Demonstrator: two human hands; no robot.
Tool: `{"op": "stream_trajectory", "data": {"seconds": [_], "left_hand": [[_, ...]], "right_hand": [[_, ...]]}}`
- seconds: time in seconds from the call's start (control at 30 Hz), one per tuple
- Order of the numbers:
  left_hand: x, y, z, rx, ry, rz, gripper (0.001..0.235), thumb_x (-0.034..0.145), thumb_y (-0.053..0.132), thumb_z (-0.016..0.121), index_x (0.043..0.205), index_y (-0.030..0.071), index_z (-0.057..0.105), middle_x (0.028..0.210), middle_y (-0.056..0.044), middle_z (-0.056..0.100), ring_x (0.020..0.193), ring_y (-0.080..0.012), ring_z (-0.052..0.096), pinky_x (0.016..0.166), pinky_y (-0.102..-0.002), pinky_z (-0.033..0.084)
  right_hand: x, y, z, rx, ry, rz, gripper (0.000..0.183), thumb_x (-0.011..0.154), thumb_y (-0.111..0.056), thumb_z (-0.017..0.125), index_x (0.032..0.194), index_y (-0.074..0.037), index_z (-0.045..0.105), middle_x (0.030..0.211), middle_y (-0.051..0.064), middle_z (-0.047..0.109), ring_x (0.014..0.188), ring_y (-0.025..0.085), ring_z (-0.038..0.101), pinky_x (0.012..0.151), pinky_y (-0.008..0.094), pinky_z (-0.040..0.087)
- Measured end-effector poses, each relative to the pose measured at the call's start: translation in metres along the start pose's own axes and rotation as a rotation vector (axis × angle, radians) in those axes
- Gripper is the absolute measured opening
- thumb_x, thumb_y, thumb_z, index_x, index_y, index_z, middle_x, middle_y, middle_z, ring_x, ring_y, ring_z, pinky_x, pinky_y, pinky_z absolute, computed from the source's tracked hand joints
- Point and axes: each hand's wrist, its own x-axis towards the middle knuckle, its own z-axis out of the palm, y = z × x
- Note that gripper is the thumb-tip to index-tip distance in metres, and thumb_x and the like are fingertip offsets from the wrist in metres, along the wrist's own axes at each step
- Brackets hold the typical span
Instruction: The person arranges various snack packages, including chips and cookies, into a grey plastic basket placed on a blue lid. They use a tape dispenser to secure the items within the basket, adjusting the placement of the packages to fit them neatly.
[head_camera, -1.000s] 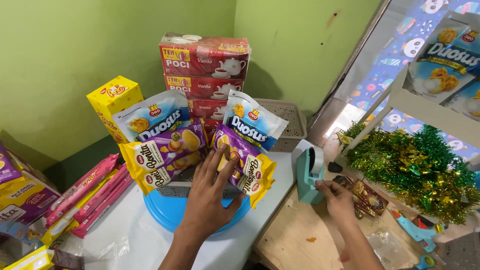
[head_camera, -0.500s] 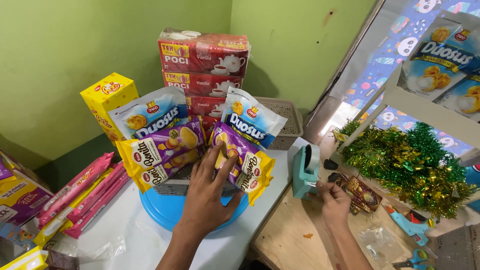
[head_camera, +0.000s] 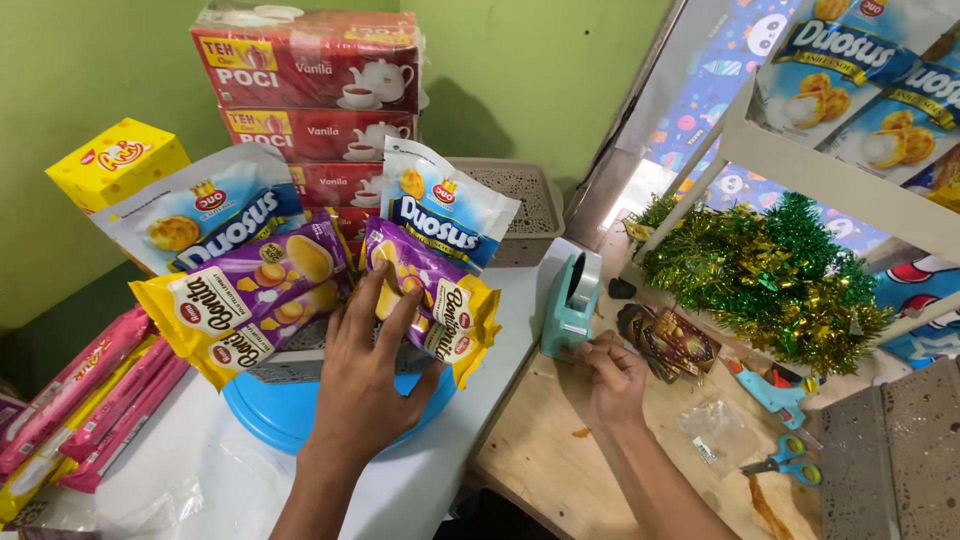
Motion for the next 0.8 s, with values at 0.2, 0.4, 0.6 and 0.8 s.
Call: {"op": "stream_trajectory", "data": {"seconds": [0.2, 0.4, 0.6, 0.8], "left_hand": [[0.000, 0.001, 0.000, 0.018, -0.013, -0.002, 0.081, 0.079, 0.027, 0.081, 0.150, 0.014, 0.044, 0.163, -0.023, 0.033, 0.145, -0.0448, 0.046, 0.105, -0.060, 0.042], [-0.001, 0.001, -0.001, 0.007, -0.010, -0.002, 0.081, 0.080, 0.026, 0.081, 0.150, 0.012, 0.043, 0.163, -0.025, 0.034, 0.147, -0.0458, 0.045, 0.107, -0.061, 0.042], [0.003, 0.002, -0.005, -0.031, -0.001, -0.006, 0.071, 0.078, 0.017, 0.071, 0.146, 0.010, 0.048, 0.163, -0.026, 0.032, 0.141, -0.0491, 0.049, 0.105, -0.062, 0.043], [0.012, 0.013, -0.014, -0.209, 0.109, -0.089, 0.060, 0.086, 0.029, 0.056, 0.144, 0.013, 0.058, 0.164, -0.024, 0.032, 0.148, -0.0546, 0.031, 0.112, -0.065, 0.033]], "right_hand": [[-0.013, 0.005, 0.007, -0.016, 0.041, 0.074, 0.021, 0.087, 0.005, 0.068, 0.067, -0.002, 0.070, 0.071, 0.007, 0.064, 0.070, 0.018, 0.059, 0.080, 0.036, 0.049], [-0.015, 0.008, 0.019, -0.023, 0.278, 0.378, 0.038, 0.093, -0.003, 0.068, 0.056, -0.008, 0.060, 0.064, 0.008, 0.060, 0.092, 0.019, 0.068, 0.082, 0.032, 0.056], [-0.014, -0.016, 0.038, -0.147, 0.214, 0.293, 0.049, 0.096, -0.002, 0.068, 0.057, -0.015, 0.041, 0.057, -0.003, 0.040, 0.059, 0.009, 0.038, 0.062, 0.027, 0.037], [-0.015, 0.019, 0.007, -0.323, 0.172, 0.244, 0.033, 0.089, 0.004, 0.058, 0.060, -0.008, 0.048, 0.057, 0.001, 0.044, 0.057, 0.013, 0.044, 0.057, 0.029, 0.041]]}}
